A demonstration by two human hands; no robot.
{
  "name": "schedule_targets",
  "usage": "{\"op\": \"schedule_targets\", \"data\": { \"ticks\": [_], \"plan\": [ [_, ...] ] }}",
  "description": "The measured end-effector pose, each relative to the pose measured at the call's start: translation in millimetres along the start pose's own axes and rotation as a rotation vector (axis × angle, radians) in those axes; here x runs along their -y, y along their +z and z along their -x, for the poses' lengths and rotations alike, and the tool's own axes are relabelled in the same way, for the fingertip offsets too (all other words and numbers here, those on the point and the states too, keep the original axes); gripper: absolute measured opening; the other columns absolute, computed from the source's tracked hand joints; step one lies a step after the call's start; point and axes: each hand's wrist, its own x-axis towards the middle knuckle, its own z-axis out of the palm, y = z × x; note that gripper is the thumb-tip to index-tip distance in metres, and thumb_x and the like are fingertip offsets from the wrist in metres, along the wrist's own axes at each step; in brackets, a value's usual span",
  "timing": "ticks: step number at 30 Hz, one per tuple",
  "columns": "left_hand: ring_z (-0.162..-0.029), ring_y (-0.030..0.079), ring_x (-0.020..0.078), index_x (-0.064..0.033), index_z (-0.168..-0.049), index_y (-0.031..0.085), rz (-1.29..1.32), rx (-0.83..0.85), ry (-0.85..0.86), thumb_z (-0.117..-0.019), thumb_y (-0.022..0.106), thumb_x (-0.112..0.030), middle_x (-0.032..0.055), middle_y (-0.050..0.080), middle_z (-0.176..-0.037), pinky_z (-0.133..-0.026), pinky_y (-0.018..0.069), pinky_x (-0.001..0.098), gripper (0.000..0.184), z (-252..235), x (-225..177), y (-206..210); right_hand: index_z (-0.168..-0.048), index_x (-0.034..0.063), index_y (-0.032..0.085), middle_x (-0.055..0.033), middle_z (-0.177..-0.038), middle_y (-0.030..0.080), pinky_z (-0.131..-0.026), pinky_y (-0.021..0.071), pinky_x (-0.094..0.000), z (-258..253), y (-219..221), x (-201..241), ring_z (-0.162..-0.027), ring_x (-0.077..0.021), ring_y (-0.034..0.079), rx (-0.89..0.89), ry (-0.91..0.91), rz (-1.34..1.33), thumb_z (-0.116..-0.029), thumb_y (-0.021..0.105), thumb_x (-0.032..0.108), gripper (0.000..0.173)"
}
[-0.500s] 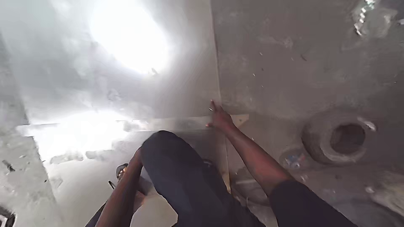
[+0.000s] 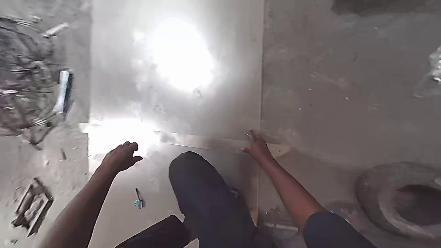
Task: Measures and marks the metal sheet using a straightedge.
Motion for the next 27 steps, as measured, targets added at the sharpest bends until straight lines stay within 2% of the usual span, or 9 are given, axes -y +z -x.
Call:
{"op": "schedule_targets", "data": {
  "ticks": [3, 5, 6, 8, 10, 12, 15, 20, 27],
  "plan": [
    [-0.119, 0.061, 0.0425, -0.008, -0.128, 0.064, 0.084, -0.052, 0.167, -0.0885, 0.082, -0.038, 0.0199, 0.064, -0.126, -0.095, 0.053, 0.0642, 0.052, -55.3, -71.8, 41.5, -0.163, 0.0261, 0.032, -0.0278, -0.153, 0.045, -0.108, 0.0464, -0.0625, 1.3, 14.7, -15.5, -0.139, -0.0486, 0.047, -0.055, -0.031, -0.024, -0.0835, 0.084, 0.05, 0.098],
    [-0.127, 0.058, 0.0429, -0.0097, -0.137, 0.06, 0.13, -0.117, 0.291, -0.0859, 0.084, -0.031, 0.0189, 0.059, -0.14, -0.096, 0.0513, 0.0667, 0.06, -86.0, -126.2, 68.4, -0.161, 0.026, 0.037, -0.0263, -0.147, 0.05, -0.104, 0.0497, -0.0625, 2.1, 20.4, -26.7, -0.133, -0.0475, 0.051, -0.111, -0.109, -0.054, -0.0807, 0.087, 0.047, 0.097],
    [-0.134, 0.053, 0.0434, -0.0118, -0.145, 0.055, 0.137, -0.141, 0.336, -0.0882, 0.081, -0.025, 0.0189, 0.052, -0.15, -0.099, 0.0477, 0.069, 0.064, -98.2, -153.1, 80.0, -0.16, 0.0241, 0.038, -0.0245, -0.147, 0.049, -0.103, 0.0507, -0.0614, 4.7, 20.4, -31.1, -0.132, -0.0461, 0.052, -0.123, -0.125, -0.086, -0.0766, 0.091, 0.043, 0.101],
    [-0.148, 0.04, 0.0389, -0.0202, -0.158, 0.039, 0.082, -0.207, 0.376, -0.1015, 0.058, -0.017, 0.0141, 0.036, -0.165, -0.107, 0.0396, 0.0703, 0.059, -126.8, -194.0, 120.0, -0.162, 0.0187, 0.034, -0.0254, -0.149, 0.046, -0.104, 0.0513, -0.0603, 14.3, 20.9, -40.5, -0.131, -0.0464, 0.052, -0.117, -0.117, -0.099, -0.0699, 0.096, 0.041, 0.113],
    [-0.155, 0.028, 0.0378, -0.0227, -0.163, 0.027, 0.102, -0.317, 0.339, -0.1056, 0.048, -0.024, 0.014, 0.024, -0.17, -0.112, 0.0333, 0.0711, 0.062, -148.8, -221.4, 161.4, -0.162, 0.0169, 0.033, -0.0267, -0.141, 0.048, -0.1, 0.0532, -0.0592, 17.5, 20.0, -48.1, -0.124, -0.0461, 0.055, -0.112, -0.098, -0.109, -0.0689, 0.097, 0.039, 0.116],
    [-0.157, 0.021, 0.0385, -0.0217, -0.165, 0.02, 0.132, -0.331, 0.293, -0.0981, 0.06, -0.044, 0.0152, 0.019, -0.171, -0.113, 0.0291, 0.0732, 0.081, -147.5, -234.0, 165.2, -0.162, 0.0144, 0.034, -0.0269, -0.139, 0.049, -0.1, 0.0536, -0.0575, 14.0, 21.5, -53.2, -0.123, -0.0456, 0.055, -0.122, -0.116, -0.123, -0.0706, 0.096, 0.038, 0.113],
    [-0.154, 0.027, 0.0402, -0.0241, -0.164, 0.026, 0.123, -0.322, 0.304, -0.0864, 0.074, -0.059, 0.0153, 0.028, -0.168, -0.112, 0.0195, 0.0817, 0.097, -135.4, -232.1, 141.7, -0.157, 0.0098, 0.043, -0.0265, -0.145, 0.047, -0.102, 0.0525, -0.0565, 10.5, 22.1, -52.4, -0.126, -0.0457, 0.054, -0.177, -0.157, -0.122, -0.073, 0.095, 0.037, 0.102],
    [-0.15, 0.038, 0.0373, -0.0267, -0.153, 0.047, 0.16, -0.373, 0.291, -0.0879, 0.081, -0.041, 0.0113, 0.043, -0.16, -0.112, 0.0168, 0.0831, 0.074, -146.6, -232.9, 113.1, -0.152, 0.0114, 0.05, -0.0195, -0.154, 0.042, -0.102, 0.0539, -0.0511, -3.0, 2.2, -51.9, -0.13, -0.0408, 0.053, -0.231, -0.132, -0.015, -0.0817, 0.088, 0.041, 0.085],
    [-0.148, 0.041, 0.0371, -0.0244, -0.151, 0.05, 0.232, -0.409, 0.288, -0.0898, 0.08, -0.036, 0.0098, 0.05, -0.155, -0.113, 0.0158, 0.0824, 0.069, -155.7, -228.8, 111.9, -0.155, 0.0105, 0.045, -0.0155, -0.159, 0.042, -0.097, 0.0559, -0.0518, -17.5, -6.1, -46.3, -0.124, -0.0395, 0.059, -0.203, -0.121, 0.096, -0.0912, 0.079, 0.04, 0.078]
  ]
}}
